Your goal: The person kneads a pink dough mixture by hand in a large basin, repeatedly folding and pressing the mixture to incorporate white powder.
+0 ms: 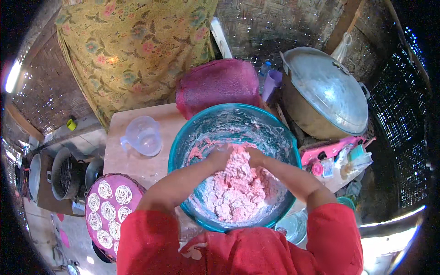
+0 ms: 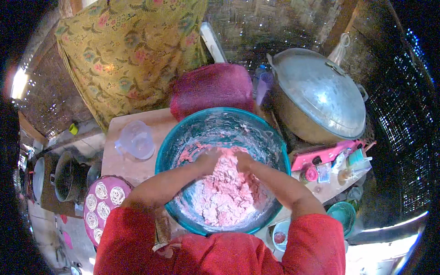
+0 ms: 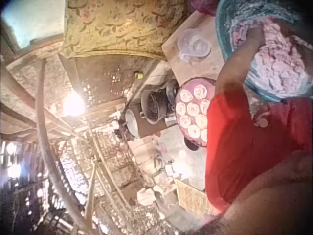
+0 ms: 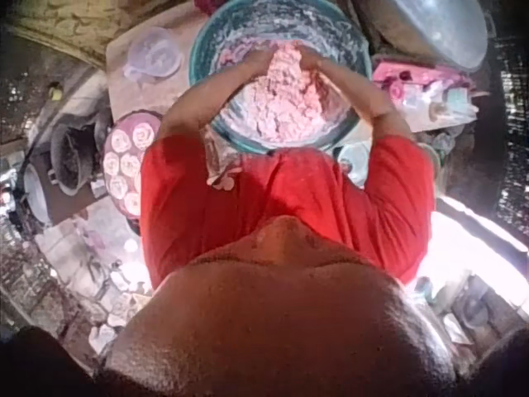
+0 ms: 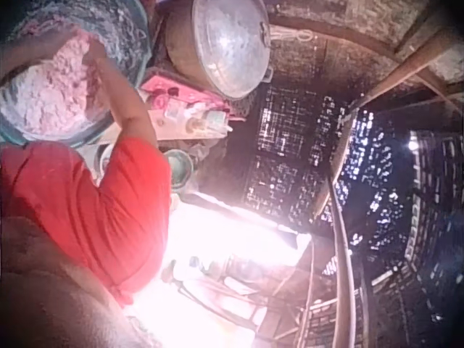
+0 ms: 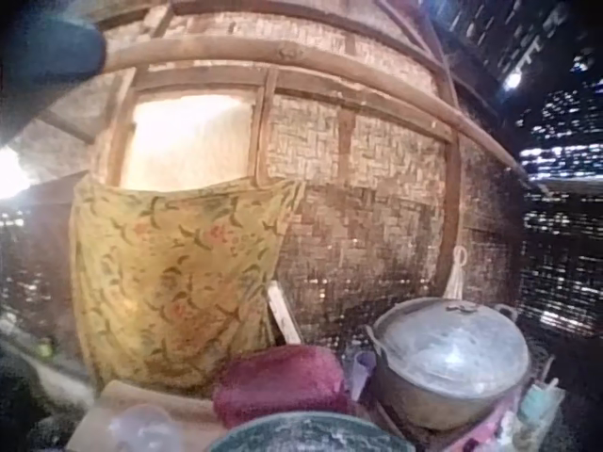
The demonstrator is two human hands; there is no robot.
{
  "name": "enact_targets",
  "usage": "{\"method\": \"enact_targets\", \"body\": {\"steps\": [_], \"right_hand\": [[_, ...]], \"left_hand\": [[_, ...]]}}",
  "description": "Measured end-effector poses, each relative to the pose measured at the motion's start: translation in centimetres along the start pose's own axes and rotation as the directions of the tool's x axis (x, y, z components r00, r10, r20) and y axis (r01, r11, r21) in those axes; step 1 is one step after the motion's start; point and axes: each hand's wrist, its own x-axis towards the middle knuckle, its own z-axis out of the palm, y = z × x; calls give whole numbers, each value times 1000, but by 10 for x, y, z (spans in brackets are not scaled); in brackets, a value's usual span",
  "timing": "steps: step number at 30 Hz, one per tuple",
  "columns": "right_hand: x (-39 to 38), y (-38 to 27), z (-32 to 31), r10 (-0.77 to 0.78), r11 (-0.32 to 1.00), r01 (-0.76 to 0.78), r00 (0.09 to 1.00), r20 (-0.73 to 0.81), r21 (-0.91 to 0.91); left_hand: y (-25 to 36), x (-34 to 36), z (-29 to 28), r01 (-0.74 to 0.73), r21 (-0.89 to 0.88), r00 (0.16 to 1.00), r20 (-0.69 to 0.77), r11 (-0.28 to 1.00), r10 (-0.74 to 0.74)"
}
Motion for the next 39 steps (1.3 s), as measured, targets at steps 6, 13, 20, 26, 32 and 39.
{"method": "enact_targets", "body": {"steps": [6, 13, 20, 26, 32, 39], "right_hand": [[24, 35, 42, -135, 947, 225, 927, -349, 230], [-130, -48, 16, -424, 788, 559, 796, 431, -258], [-125, -118, -1, -196, 900, 279, 945, 263, -334], [-58, -83, 25, -85, 992, 53, 947, -311, -111], [-47, -78, -4, -35, 991, 84, 919, -394, 107], [-78, -48, -27, -354, 895, 391, 915, -192, 213]], "left_hand": [[8, 0, -1, -31, -424, 973, -219, 905, -69], [64, -92, -49, 107, -402, 746, 637, 909, 193], [84, -86, -2, 8, -189, 825, 556, 982, 100], [52, -58, -5, 118, 142, 992, 38, 983, -124], [18, -36, -13, 55, -215, 988, -132, 975, -84], [36, -64, -81, 261, -344, 941, 299, 902, -158]]}}
